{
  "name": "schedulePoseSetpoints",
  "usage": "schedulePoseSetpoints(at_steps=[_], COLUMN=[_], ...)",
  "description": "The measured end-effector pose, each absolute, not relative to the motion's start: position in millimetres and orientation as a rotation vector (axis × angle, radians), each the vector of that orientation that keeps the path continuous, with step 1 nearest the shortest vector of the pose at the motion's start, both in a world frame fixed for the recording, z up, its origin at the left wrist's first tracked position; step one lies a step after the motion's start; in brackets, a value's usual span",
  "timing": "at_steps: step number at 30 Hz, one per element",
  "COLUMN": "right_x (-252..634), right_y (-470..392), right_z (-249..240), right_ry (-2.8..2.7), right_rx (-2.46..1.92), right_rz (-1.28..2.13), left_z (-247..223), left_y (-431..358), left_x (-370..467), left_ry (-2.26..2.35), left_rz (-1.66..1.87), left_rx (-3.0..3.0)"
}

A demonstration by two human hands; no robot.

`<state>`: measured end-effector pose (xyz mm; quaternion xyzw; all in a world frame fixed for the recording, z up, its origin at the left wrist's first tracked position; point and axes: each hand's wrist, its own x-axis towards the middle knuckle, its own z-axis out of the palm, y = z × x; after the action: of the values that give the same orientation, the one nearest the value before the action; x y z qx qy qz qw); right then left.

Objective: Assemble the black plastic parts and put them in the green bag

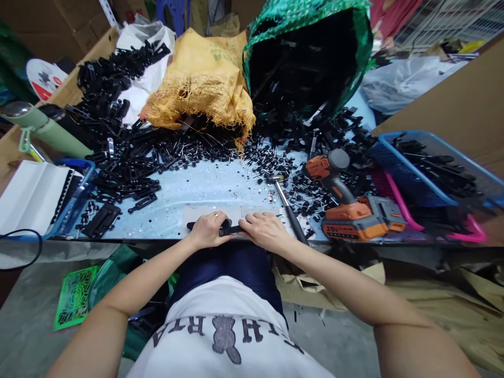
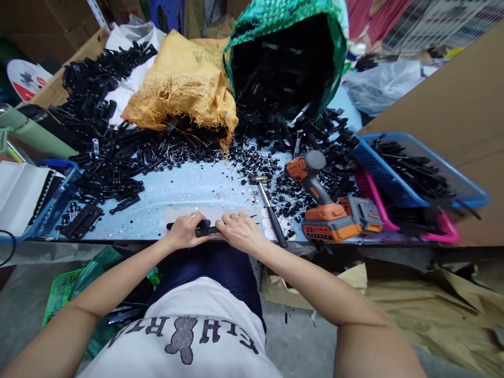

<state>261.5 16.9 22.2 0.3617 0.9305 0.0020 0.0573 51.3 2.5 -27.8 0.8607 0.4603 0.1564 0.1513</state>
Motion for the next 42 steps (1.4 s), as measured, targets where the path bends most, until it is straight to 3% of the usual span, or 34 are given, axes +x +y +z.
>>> schedulePoseSetpoints(at_steps=[4,10,14,19,23,27,32,36,42], right_x=[271.0,279.8,280.2,274.4,257.8,242.1,242.2,248.1,249.5], right_y=[29.7,31.7,41.3,117.2,189.2,215.3,194.0,159.9,102.0], right_z=[4.6,-25.6,-28.1,-11.1,-7.6,-18.4,-22.1,-10.3,3.1], right_ry=[2.861,2.964,2.983,2.788,2.426,2.291,2.469,2.849,3.088], right_rx=[1.115,1.185,1.249,1.804,2.188,2.285,2.231,2.151,1.976], right_rz=[-0.106,-0.297,-0.396,-0.075,-0.052,-0.175,-0.266,-0.479,-1.123], left_z=[-23.0,-11.5,-16.7,-19.1,-12.3,-10.3,-15.0,-16.9,-36.7], left_y=[29.0,146.4,183.5,152.2,90.1,28.7,-4.9,-6.5,0.9], left_x=[49.3,3.8,-13.6,-3.2,-4.9,-16.7,-20.5,-18.2,-16.8], left_ry=[1.241,2.112,2.061,1.973,1.665,1.394,1.341,1.364,1.471], left_rz=[0.396,0.595,0.453,0.586,1.046,1.182,1.103,1.044,0.984], left_rx=[2.382,1.958,1.974,1.968,1.362,0.76,0.546,0.672,0.977])
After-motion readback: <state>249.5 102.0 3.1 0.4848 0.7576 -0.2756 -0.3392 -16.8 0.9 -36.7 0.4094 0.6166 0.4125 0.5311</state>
